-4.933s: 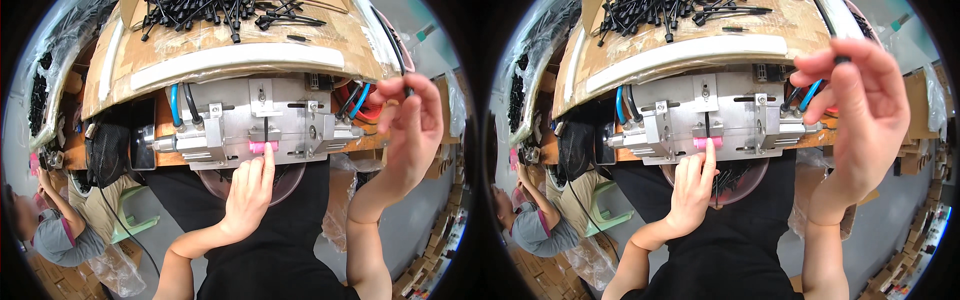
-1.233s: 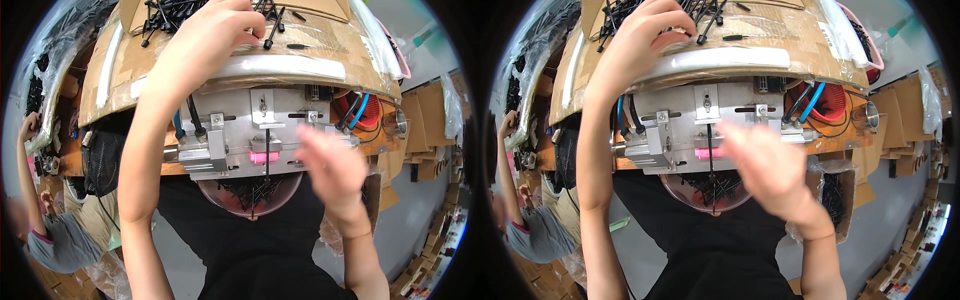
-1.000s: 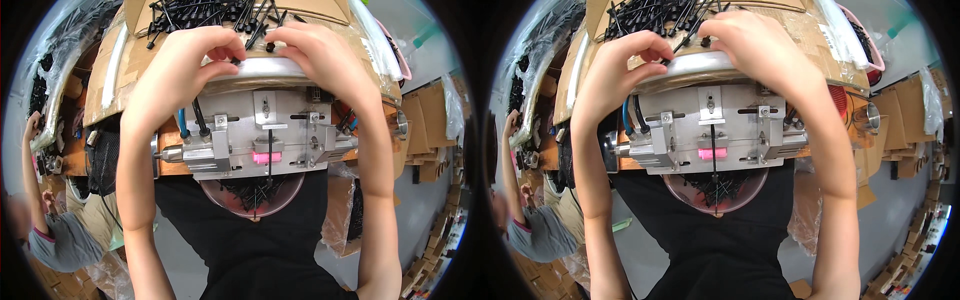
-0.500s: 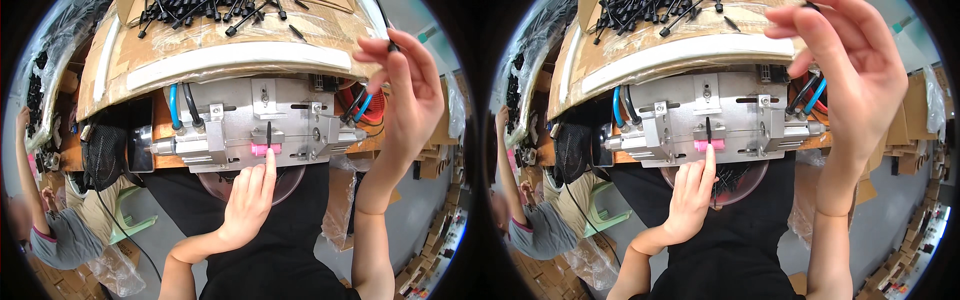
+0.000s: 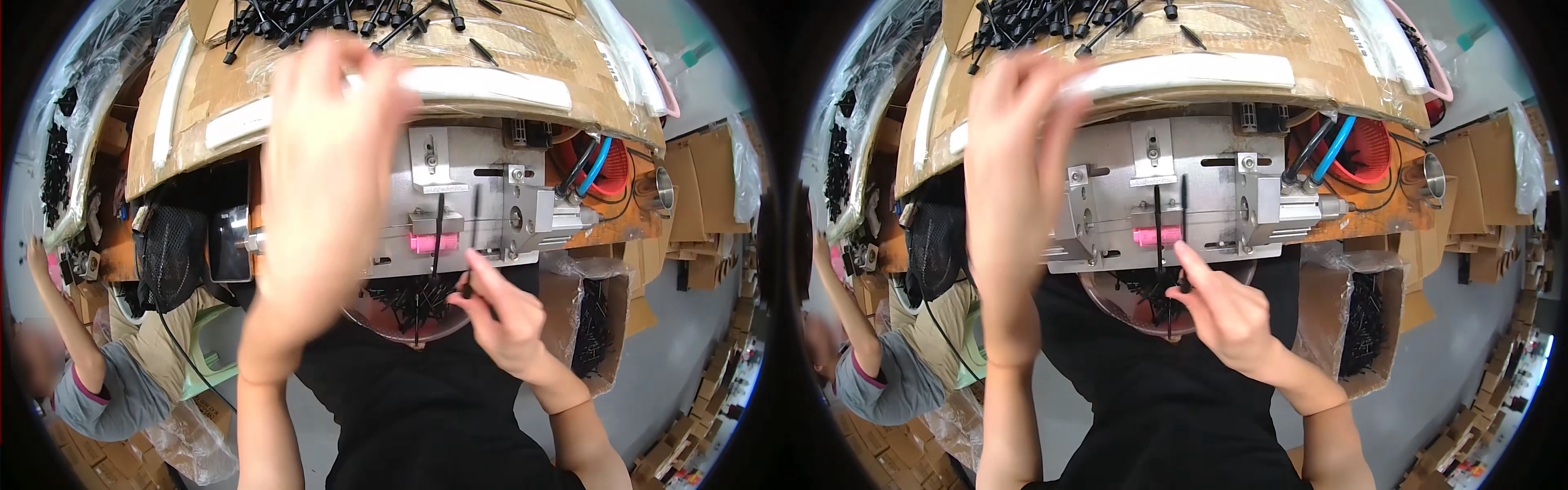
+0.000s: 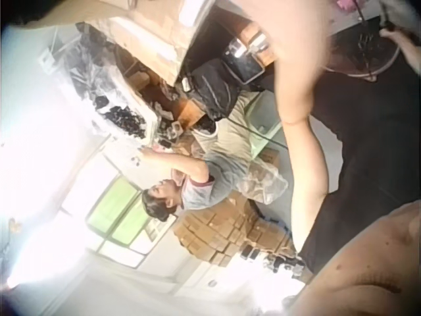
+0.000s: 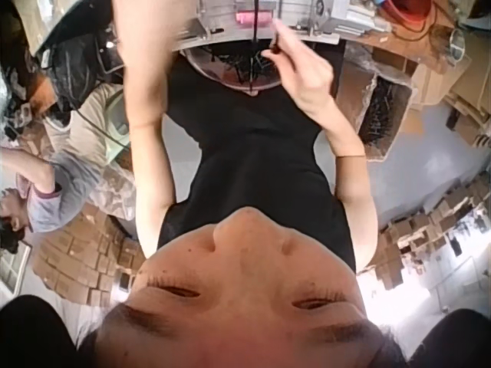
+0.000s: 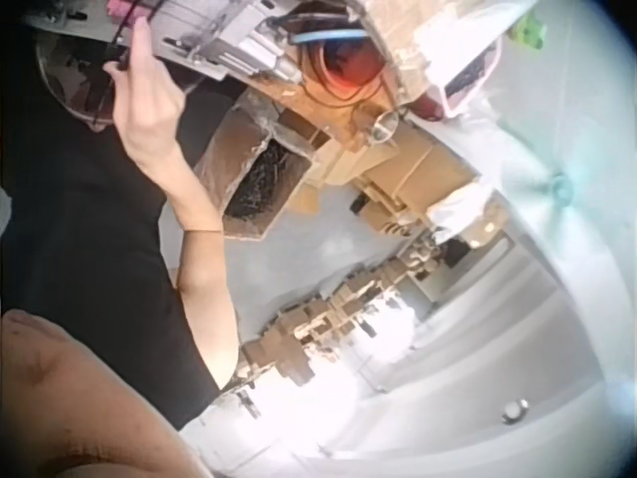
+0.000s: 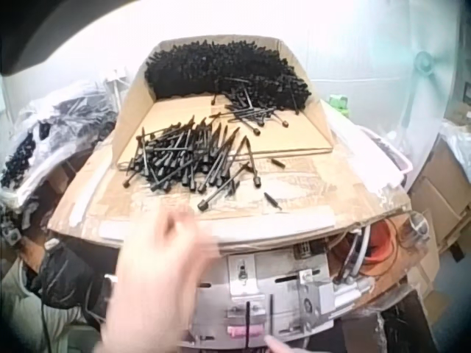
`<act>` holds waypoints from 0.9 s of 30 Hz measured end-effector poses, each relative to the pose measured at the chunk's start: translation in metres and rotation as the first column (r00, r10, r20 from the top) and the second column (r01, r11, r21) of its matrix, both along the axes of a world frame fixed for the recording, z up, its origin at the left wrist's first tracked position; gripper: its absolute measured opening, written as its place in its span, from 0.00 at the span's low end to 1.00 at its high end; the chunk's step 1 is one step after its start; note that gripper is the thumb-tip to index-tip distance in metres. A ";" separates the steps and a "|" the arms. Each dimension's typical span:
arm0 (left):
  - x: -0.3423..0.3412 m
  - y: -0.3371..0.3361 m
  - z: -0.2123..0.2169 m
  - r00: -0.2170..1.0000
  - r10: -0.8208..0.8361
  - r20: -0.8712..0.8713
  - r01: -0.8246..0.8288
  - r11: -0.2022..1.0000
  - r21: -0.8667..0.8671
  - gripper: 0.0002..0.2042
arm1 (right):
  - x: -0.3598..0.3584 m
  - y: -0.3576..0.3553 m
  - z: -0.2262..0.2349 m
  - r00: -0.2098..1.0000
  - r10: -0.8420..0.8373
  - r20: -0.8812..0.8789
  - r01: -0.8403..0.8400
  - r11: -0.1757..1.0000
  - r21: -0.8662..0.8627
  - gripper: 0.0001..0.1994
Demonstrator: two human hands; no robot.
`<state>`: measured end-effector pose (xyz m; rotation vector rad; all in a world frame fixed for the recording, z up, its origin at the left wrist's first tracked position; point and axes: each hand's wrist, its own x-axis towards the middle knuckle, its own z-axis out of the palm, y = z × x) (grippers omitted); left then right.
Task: The person repeatedly picks up black plastic cable ties and inserts them into a metal jig on a workbench. They then pull the ties through the mechanism, which appears to cut or trim them, and drop the finished pieces into a clear bowl below. The process is repeated continuously throughout the clip.
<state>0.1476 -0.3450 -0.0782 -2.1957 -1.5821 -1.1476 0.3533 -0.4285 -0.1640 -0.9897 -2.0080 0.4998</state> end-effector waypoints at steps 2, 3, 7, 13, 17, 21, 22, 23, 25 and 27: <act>-0.034 0.045 -0.002 0.990 -0.051 -0.128 0.054 0.998 0.025 0.08 | -0.012 -0.003 -0.010 0.999 0.042 0.032 -0.044 0.998 0.039 0.32; -0.039 0.056 0.012 0.979 -0.200 0.025 0.199 0.939 -0.281 0.07 | -0.015 -0.001 -0.016 0.998 0.057 0.038 -0.059 0.998 0.031 0.32; -0.045 0.049 0.018 0.960 -0.265 0.087 0.279 0.921 -0.273 0.06 | -0.019 0.005 -0.020 0.993 0.097 0.065 -0.097 0.995 0.002 0.34; 0.001 -0.040 -0.006 0.989 -0.037 0.145 0.054 0.992 -0.114 0.26 | 0.001 0.034 0.027 0.973 0.142 0.181 -0.154 0.986 0.059 0.32; 0.026 -0.113 -0.053 0.998 0.042 -0.054 -0.054 0.969 -0.240 0.30 | -0.035 0.120 0.089 0.939 -0.256 0.230 0.159 0.915 0.370 0.12; 0.053 -0.121 -0.080 0.983 -0.052 -0.175 -0.014 0.935 -0.354 0.31 | -0.042 0.207 0.118 0.921 -0.185 0.344 0.118 0.972 0.205 0.12; 0.056 -0.120 -0.087 0.985 -0.050 -0.164 -0.012 0.935 -0.355 0.31 | -0.043 0.225 0.115 0.921 -0.141 0.363 0.062 0.973 0.221 0.12; 0.057 -0.118 -0.091 0.987 -0.050 -0.152 -0.007 0.935 -0.355 0.32 | -0.042 0.235 0.113 0.918 -0.100 0.383 0.007 0.972 0.237 0.12; 0.052 -0.115 -0.095 0.985 -0.015 -0.169 -0.049 0.929 -0.366 0.32 | -0.058 0.188 0.155 0.903 -0.166 0.396 0.213 0.974 -0.077 0.09; 0.058 -0.110 -0.090 0.987 -0.077 -0.142 0.021 0.932 -0.361 0.33 | -0.016 0.176 0.166 0.962 -0.154 0.225 0.197 0.963 -0.183 0.09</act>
